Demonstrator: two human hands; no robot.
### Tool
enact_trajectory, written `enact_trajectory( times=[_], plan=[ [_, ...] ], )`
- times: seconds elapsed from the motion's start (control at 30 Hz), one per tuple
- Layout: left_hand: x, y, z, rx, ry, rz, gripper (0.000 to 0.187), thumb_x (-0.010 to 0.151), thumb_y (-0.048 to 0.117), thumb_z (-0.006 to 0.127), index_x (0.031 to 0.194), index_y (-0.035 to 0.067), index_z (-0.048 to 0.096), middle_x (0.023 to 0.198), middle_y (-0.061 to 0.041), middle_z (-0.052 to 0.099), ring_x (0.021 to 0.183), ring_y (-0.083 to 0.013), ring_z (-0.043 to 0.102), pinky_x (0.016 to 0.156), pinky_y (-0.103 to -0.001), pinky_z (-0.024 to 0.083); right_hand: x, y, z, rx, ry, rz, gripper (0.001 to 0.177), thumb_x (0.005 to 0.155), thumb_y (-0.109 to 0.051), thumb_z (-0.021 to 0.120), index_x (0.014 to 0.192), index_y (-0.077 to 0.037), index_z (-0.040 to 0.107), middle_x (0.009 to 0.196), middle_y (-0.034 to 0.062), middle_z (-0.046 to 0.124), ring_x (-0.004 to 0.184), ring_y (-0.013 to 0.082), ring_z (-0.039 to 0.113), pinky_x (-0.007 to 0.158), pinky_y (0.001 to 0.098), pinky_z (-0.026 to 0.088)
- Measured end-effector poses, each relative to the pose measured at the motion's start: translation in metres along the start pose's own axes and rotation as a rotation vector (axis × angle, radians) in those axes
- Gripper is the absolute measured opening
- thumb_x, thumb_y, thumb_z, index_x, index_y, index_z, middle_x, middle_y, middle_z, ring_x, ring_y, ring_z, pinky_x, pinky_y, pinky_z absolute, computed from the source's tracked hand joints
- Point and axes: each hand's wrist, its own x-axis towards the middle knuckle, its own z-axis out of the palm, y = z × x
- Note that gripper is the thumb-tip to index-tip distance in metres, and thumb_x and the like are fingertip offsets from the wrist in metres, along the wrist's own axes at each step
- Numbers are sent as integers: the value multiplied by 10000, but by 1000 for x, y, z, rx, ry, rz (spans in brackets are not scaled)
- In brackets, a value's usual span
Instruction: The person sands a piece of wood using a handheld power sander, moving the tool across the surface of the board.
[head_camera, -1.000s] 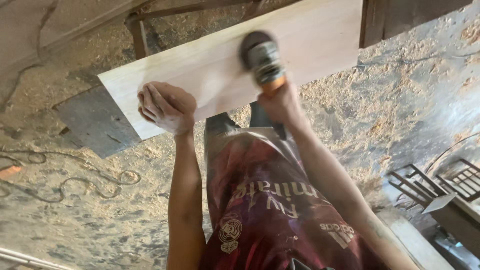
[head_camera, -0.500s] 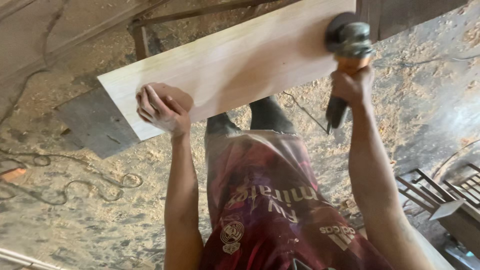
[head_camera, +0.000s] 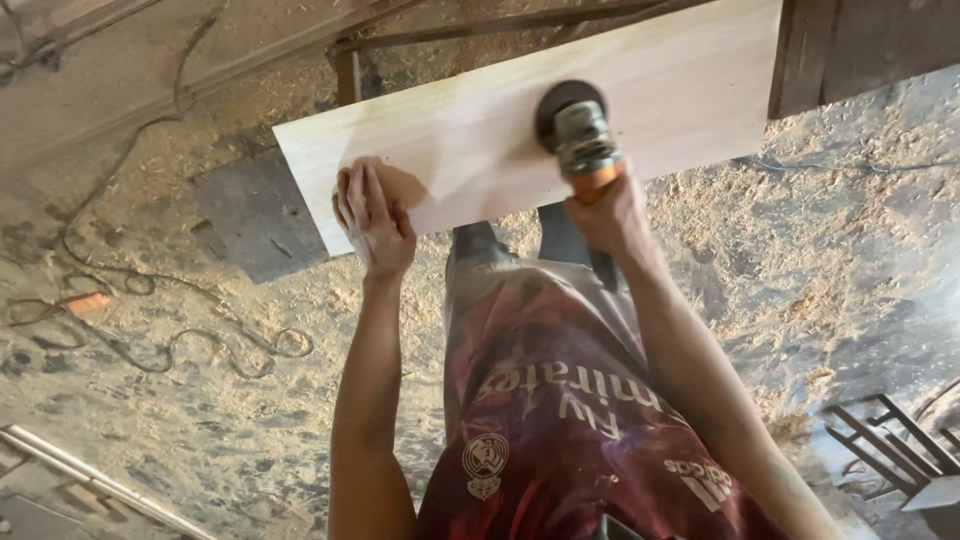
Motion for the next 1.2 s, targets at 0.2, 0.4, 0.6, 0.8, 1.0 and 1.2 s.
enact_trajectory(
  times=[0.2, 0.4, 0.6, 0.8, 1.0, 1.2],
  plan=[
    [-27, -14, -17, 63, -16, -6, 824, 969, 460, 687, 1572, 6, 357, 1629, -188, 345, 1528, -436, 285, 1258, -620, 297, 4, 6, -4, -85, -51, -19, 588, 773, -98, 731, 1285, 40, 476, 927, 136, 662, 711, 230, 665, 595, 397, 627],
    [-22, -2, -23, 83, -167, 24, 1191, 710, 713, 830, 1548, 120, 226, 1557, -254, 179, 1444, -548, 192, 1158, -758, 211, 30, 64, -116, -101, 185, 401, 403, 830, -71, 681, 1217, -9, 590, 888, 79, 664, 689, 169, 651, 606, 350, 610],
    [-5, 14, 18, 245, -281, 112, 1100, 791, 426, 884, 1645, 269, 208, 1692, -232, 51, 1542, -537, 60, 1105, -885, 125, -12, 106, -190, 564, 554, 306, 430, 835, 37, 664, 1245, -42, 560, 898, 34, 659, 691, 114, 680, 659, 285, 667],
    [15, 20, 3, 380, -439, 144, 1080, 834, 343, 841, 1669, 278, 157, 1676, -253, -85, 1477, -604, -21, 1014, -910, 167, -104, 139, -178, 818, 754, 166, 297, 881, 71, 628, 1168, -3, 609, 822, 84, 635, 660, 171, 646, 644, 346, 644],
    [28, 41, -30, 460, -555, 218, 1109, 804, 419, 846, 1662, 228, 170, 1670, -285, -54, 1454, -655, 60, 1040, -844, 293, -147, 198, -124, 1195, 905, 68, 119, 932, 43, 693, 1000, 40, 595, 803, 105, 602, 650, 214, 626, 608, 371, 599],
    [25, 29, -20, 546, -577, 294, 1054, 800, 411, 829, 1636, 186, 229, 1659, -297, -2, 1398, -686, 222, 1023, -759, 413, -190, 211, -78, 1210, 1042, 117, 279, 906, 27, 682, 1150, 19, 547, 874, 122, 642, 698, 252, 692, 635, 400, 639]
  ],
)
